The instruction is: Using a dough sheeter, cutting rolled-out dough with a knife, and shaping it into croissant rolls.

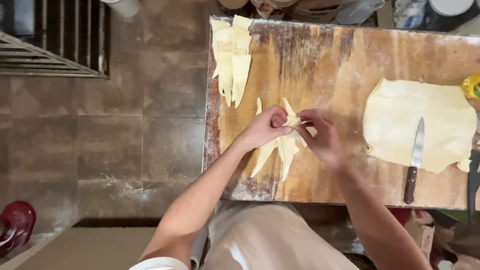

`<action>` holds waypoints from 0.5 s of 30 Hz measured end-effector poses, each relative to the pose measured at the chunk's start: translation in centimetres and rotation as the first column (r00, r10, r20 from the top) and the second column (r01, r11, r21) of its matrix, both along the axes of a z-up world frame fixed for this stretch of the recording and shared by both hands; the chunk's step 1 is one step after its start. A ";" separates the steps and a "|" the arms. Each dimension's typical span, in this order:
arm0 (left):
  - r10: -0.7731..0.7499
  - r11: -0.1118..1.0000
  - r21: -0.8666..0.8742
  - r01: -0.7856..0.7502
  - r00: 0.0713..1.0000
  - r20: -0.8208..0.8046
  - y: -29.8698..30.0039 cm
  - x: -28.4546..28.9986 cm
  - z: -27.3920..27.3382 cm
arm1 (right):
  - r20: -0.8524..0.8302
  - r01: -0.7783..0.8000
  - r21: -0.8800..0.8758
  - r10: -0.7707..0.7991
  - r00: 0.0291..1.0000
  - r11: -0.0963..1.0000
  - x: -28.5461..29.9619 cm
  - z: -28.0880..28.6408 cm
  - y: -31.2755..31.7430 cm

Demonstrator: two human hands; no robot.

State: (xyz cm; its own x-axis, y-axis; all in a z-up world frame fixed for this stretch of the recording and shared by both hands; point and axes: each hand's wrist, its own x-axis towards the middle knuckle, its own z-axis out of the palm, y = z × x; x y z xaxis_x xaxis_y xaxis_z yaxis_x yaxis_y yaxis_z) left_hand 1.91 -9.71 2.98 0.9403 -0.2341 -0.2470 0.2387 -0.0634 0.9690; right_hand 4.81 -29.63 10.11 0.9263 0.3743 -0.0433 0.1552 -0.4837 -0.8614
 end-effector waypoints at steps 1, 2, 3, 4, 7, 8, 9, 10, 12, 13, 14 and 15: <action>0.009 1.000 0.006 -0.009 1.000 -0.001 0.5 -1.0 1.4 | -0.001 -0.009 0.006 0.009 1.000 1.000 -0.2 1.7 0.1; 0.024 0.947 -0.311 -0.082 0.982 -0.186 1.1 -2.1 2.9 | 0.125 -0.161 0.007 0.159 0.979 0.987 -0.5 3.3 0.2; -0.020 0.792 -0.575 -0.203 0.934 -0.357 1.7 -3.1 4.3 | 0.251 -0.307 -0.009 0.299 0.920 0.952 -0.6 5.0 0.5; -0.009 0.795 -0.569 -0.210 0.934 -0.356 2.0 -4.3 4.4 | 0.255 -0.316 -0.002 0.306 0.917 0.949 -0.6 5.3 0.8; 0.089 0.804 -0.490 -0.335 0.884 -0.459 3.5 -6.1 3.6 | 0.426 -0.500 -0.053 0.472 0.772 0.865 0.0 5.5 1.6; 0.132 0.719 -0.567 -0.402 0.880 -0.456 4.6 -6.2 2.9 | 0.431 -0.514 -0.019 0.471 0.769 0.857 0.4 5.2 1.9; 0.179 0.617 -0.635 -0.465 0.869 -0.462 5.6 -6.6 2.1 | 0.433 -0.533 0.016 0.475 0.767 0.846 0.6 4.8 2.3; 0.184 0.614 -0.634 -0.470 0.866 -0.464 7.7 -5.9 4.5 | 0.431 -0.538 0.018 0.479 0.765 0.843 1.6 2.8 1.8; 0.466 0.555 -0.590 -0.586 0.807 -0.363 12.2 -3.8 9.5 | 0.190 -0.317 0.341 0.265 0.945 0.885 4.1 -1.2 1.3; 0.467 0.554 -0.590 -0.587 0.806 -0.364 14.1 -2.9 11.9 | 0.189 -0.318 0.341 0.267 0.945 0.885 5.1 1.0 2.3; 0.571 0.535 -0.582 -0.612 0.770 -0.284 16.0 -2.0 14.3 | 0.134 -0.253 0.454 0.215 0.967 0.854 6.2 3.1 3.4; 0.661 0.514 -0.579 -0.634 0.722 -0.204 17.7 -1.2 16.5 | 0.068 -0.175 0.555 0.166 0.984 0.813 7.0 5.1 4.2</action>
